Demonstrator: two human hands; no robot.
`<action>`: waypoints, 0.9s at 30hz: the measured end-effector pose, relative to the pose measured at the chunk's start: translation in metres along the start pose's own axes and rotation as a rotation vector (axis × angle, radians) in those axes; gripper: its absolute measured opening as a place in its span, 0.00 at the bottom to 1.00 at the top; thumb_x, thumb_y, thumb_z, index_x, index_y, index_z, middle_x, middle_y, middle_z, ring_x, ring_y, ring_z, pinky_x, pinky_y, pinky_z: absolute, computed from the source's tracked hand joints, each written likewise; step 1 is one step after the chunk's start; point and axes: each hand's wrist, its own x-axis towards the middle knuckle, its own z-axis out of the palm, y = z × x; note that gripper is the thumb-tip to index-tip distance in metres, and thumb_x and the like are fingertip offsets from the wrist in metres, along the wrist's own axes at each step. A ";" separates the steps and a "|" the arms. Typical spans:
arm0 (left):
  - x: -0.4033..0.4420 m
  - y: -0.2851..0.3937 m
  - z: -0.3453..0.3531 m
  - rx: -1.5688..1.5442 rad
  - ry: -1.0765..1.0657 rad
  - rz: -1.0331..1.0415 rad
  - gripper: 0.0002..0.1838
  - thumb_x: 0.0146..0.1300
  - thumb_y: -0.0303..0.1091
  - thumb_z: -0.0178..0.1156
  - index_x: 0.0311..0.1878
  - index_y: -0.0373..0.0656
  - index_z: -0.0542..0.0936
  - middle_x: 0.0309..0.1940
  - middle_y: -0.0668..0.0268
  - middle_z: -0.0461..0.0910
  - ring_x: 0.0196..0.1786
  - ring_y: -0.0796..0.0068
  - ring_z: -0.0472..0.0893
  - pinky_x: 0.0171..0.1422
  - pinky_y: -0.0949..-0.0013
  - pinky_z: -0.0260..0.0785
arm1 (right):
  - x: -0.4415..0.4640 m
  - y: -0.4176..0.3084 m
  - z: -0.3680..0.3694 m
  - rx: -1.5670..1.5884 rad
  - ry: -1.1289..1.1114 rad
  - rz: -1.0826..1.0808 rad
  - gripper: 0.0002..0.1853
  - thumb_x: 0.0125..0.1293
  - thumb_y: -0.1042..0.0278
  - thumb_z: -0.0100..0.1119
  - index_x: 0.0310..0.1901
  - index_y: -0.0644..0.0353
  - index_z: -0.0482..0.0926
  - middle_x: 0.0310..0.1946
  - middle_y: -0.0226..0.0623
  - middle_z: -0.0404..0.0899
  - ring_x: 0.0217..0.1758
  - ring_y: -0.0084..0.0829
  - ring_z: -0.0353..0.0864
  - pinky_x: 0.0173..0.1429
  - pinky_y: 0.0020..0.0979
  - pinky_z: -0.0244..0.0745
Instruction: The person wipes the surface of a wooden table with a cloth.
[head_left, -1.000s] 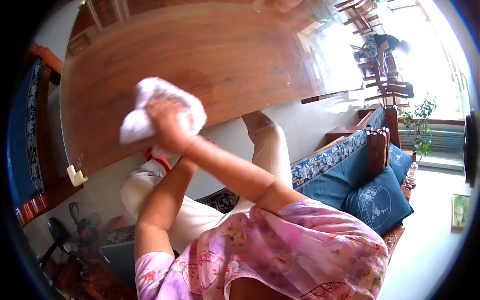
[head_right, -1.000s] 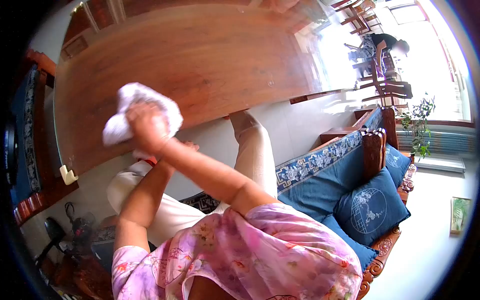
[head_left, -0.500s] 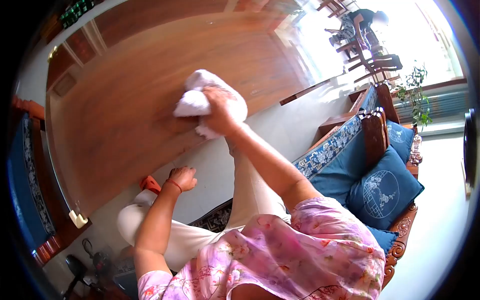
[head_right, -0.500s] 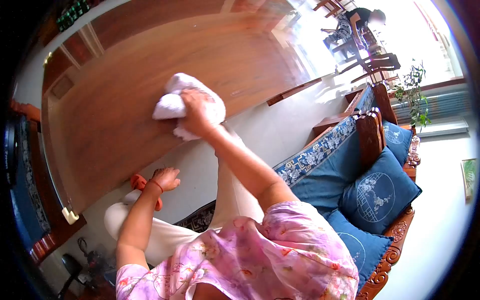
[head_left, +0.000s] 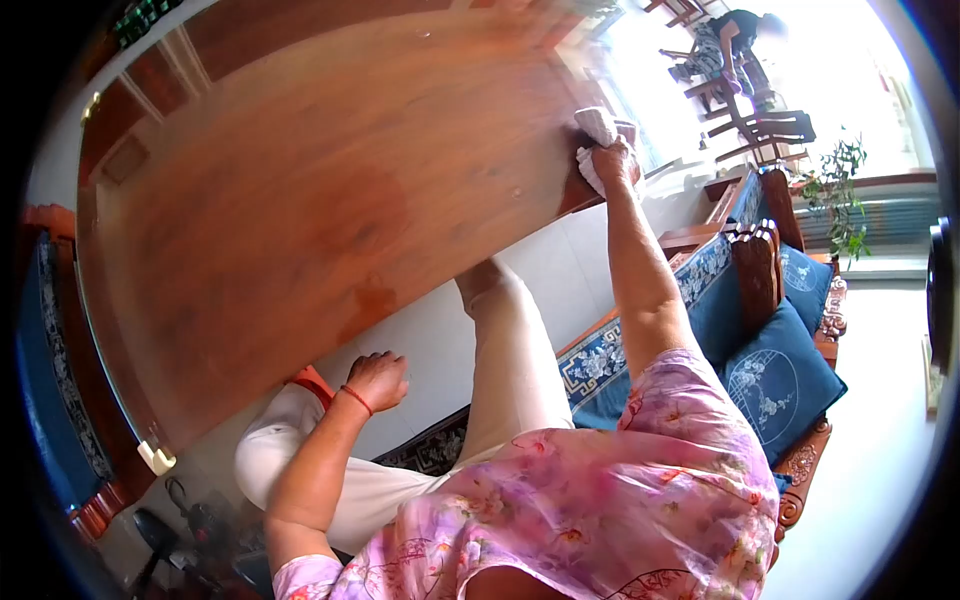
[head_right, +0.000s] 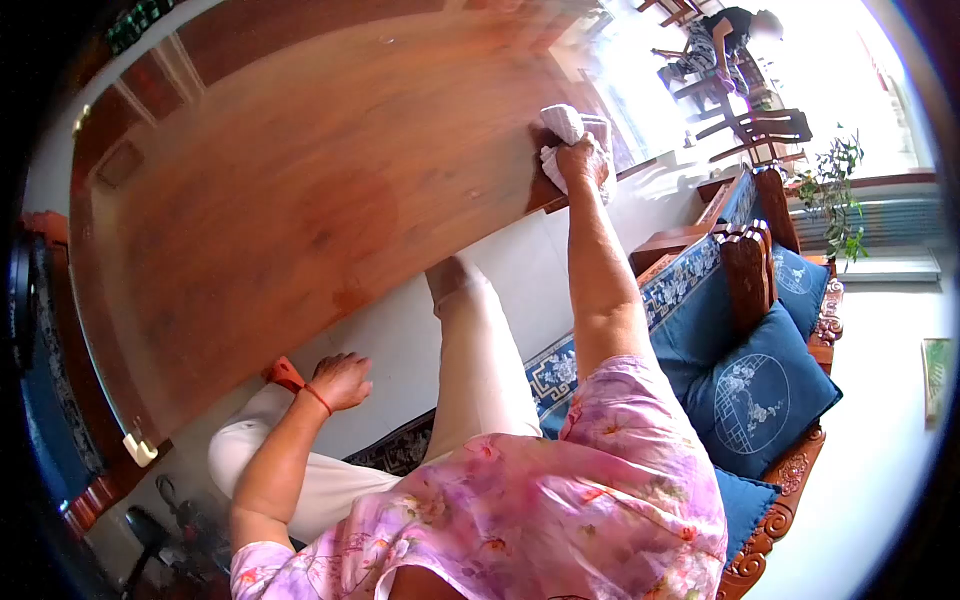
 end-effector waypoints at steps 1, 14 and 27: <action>-0.003 0.000 0.001 0.001 0.010 0.004 0.13 0.55 0.38 0.55 0.39 0.40 0.78 0.41 0.52 0.79 0.45 0.52 0.79 0.49 0.52 0.71 | -0.005 -0.007 0.002 -0.007 0.001 0.002 0.20 0.52 0.57 0.56 0.47 0.56 0.77 0.47 0.46 0.80 0.53 0.47 0.77 0.56 0.42 0.71; -0.008 -0.004 0.017 0.047 0.187 0.080 0.09 0.52 0.36 0.58 0.35 0.43 0.79 0.36 0.55 0.80 0.39 0.53 0.81 0.44 0.52 0.72 | -0.226 -0.199 -0.009 0.258 -0.051 -0.703 0.15 0.47 0.65 0.61 0.39 0.56 0.75 0.37 0.42 0.79 0.46 0.44 0.78 0.52 0.42 0.71; -0.007 -0.022 0.004 0.443 -0.202 0.073 0.24 0.66 0.48 0.43 0.62 0.47 0.64 0.61 0.58 0.64 0.65 0.60 0.64 0.69 0.58 0.55 | -0.452 -0.306 -0.053 0.711 -0.483 -1.451 0.22 0.48 0.65 0.59 0.48 0.60 0.76 0.58 0.42 0.72 0.64 0.40 0.68 0.71 0.41 0.56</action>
